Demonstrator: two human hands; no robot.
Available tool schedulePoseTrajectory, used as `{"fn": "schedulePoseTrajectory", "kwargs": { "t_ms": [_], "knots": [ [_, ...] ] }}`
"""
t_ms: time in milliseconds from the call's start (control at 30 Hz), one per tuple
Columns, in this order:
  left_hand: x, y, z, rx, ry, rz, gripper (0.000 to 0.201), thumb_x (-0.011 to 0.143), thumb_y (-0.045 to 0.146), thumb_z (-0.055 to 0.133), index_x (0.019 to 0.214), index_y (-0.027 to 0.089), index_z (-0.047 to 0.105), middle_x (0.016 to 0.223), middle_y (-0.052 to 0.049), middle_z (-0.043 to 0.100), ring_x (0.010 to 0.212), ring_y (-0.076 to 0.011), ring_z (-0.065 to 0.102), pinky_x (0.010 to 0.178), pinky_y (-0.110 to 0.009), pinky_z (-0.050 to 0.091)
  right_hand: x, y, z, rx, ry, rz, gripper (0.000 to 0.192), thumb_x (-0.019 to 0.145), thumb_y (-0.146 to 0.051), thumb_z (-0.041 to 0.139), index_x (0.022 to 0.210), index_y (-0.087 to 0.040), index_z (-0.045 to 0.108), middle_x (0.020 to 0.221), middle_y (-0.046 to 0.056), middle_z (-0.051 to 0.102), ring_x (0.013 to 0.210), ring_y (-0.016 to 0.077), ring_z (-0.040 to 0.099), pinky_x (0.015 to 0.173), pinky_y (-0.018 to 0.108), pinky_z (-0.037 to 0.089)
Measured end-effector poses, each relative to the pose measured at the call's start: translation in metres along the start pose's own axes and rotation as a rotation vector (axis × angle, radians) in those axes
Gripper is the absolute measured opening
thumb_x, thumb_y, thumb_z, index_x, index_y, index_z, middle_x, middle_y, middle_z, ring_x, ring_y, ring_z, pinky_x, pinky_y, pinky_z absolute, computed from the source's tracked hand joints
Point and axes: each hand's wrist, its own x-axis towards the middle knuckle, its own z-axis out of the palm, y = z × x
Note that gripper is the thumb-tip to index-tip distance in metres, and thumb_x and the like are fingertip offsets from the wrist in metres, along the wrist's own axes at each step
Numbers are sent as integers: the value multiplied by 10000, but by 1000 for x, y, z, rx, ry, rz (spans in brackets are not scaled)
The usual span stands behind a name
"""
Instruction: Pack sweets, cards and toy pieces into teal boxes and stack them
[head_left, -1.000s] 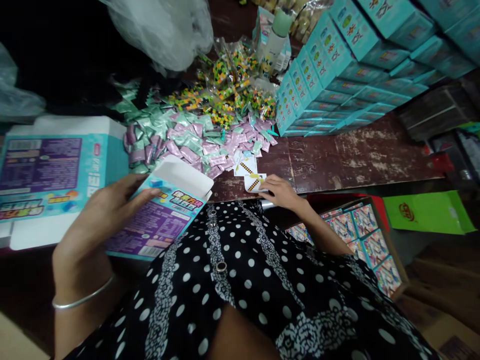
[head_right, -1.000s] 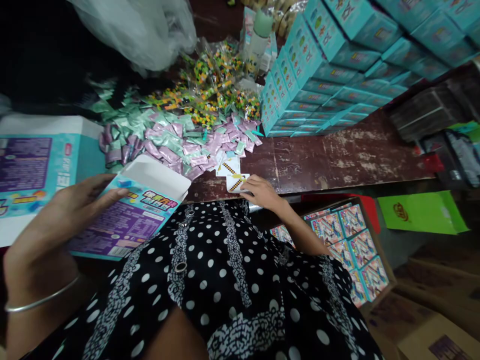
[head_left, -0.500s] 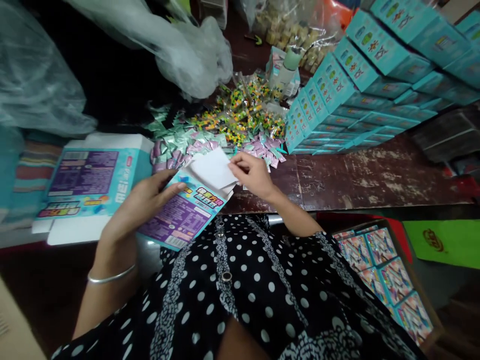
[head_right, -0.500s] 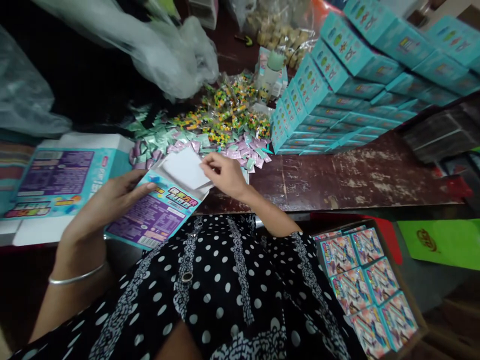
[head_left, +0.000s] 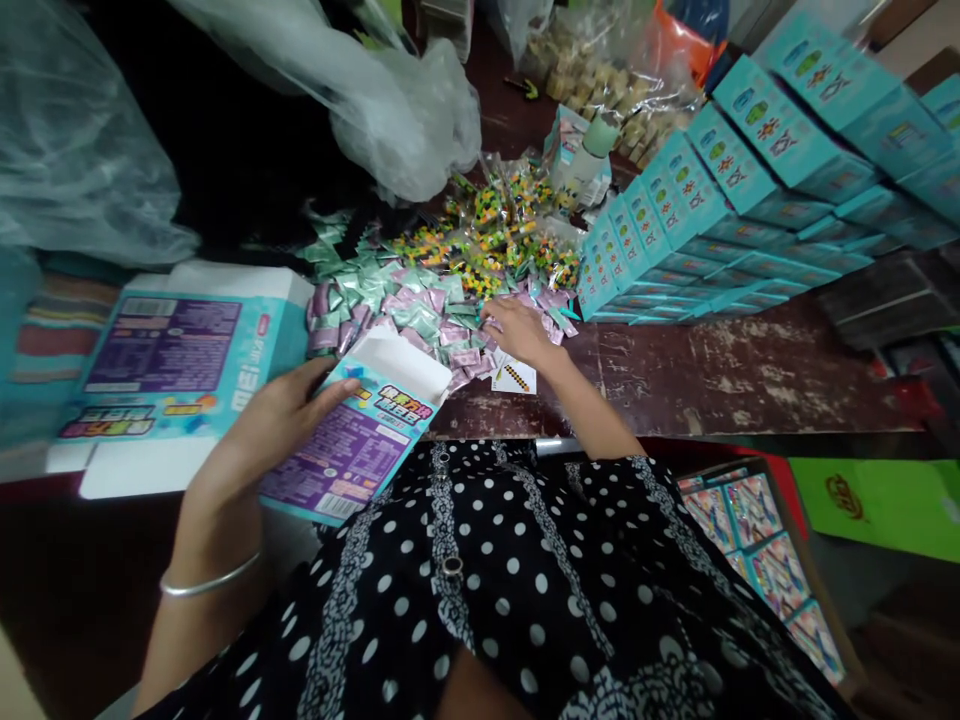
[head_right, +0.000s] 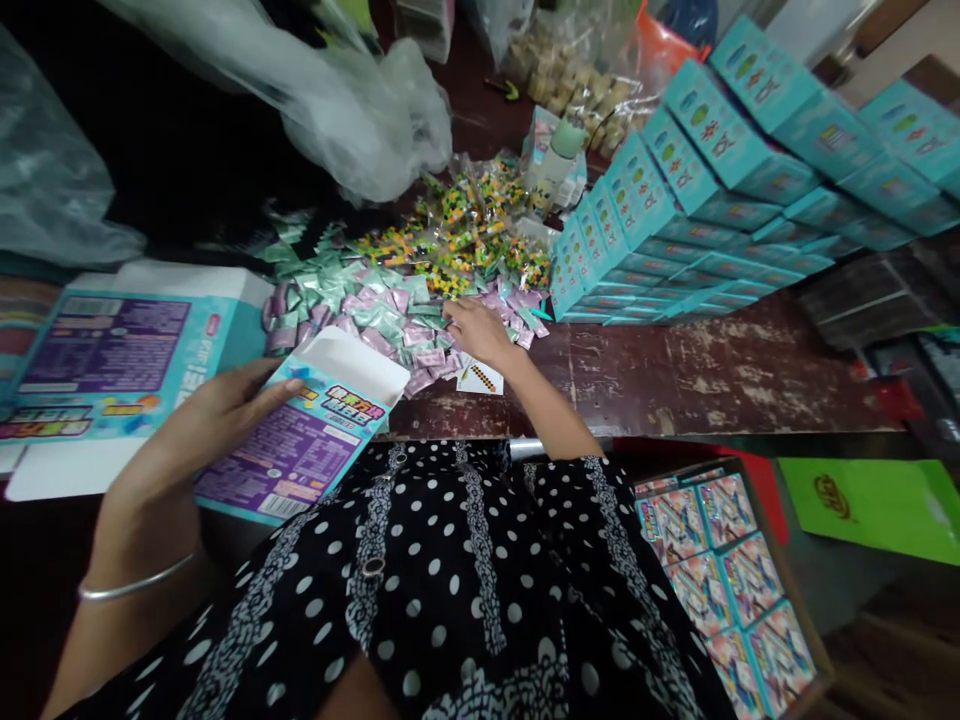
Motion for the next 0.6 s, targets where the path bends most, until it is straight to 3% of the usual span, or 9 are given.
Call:
{"fn": "schedulePoseTrajectory", "kwargs": {
  "t_ms": [133, 300, 467, 600],
  "knots": [
    [-1, -1, 1, -14, -3, 2, 610, 889, 791, 455, 1051, 231, 635, 1024, -148, 763, 952, -348, 718, 872, -457, 484, 3, 3, 17, -47, 15, -73, 276, 1024, -114, 613, 1247, -211, 743, 1363, 142, 754, 1341, 337, 629, 1078, 457, 550],
    [-1, 2, 2, -39, 9, 9, 596, 892, 778, 487, 1064, 232, 655, 1054, -139, 779, 984, -343, 729, 886, -443, 481, 8, 9, 24, -58, -8, -57, 538, 1028, -22, 523, 1472, -246, 730, 1514, 133, 702, 1392, 304, 657, 1059, 415, 592],
    [1, -1, 8, -77, 34, 38, 561, 901, 772, 551, 990, 230, 663, 1009, -128, 769, 921, -324, 707, 855, -427, 473, 15, 14, 26, -40, -15, -53, 360, 1106, -179, 581, 1401, -206, 786, 1519, 161, 706, 1315, 303, 713, 1052, 412, 588],
    [2, -4, 11, -94, 96, 73, 503, 907, 730, 606, 955, 234, 679, 932, -106, 753, 870, -300, 681, 826, -406, 475, 18, 14, 30, -6, 45, -68, 369, 1102, -122, 494, 1300, -169, 803, 1476, 170, 749, 1295, 296, 729, 1043, 396, 578]
  ]
}}
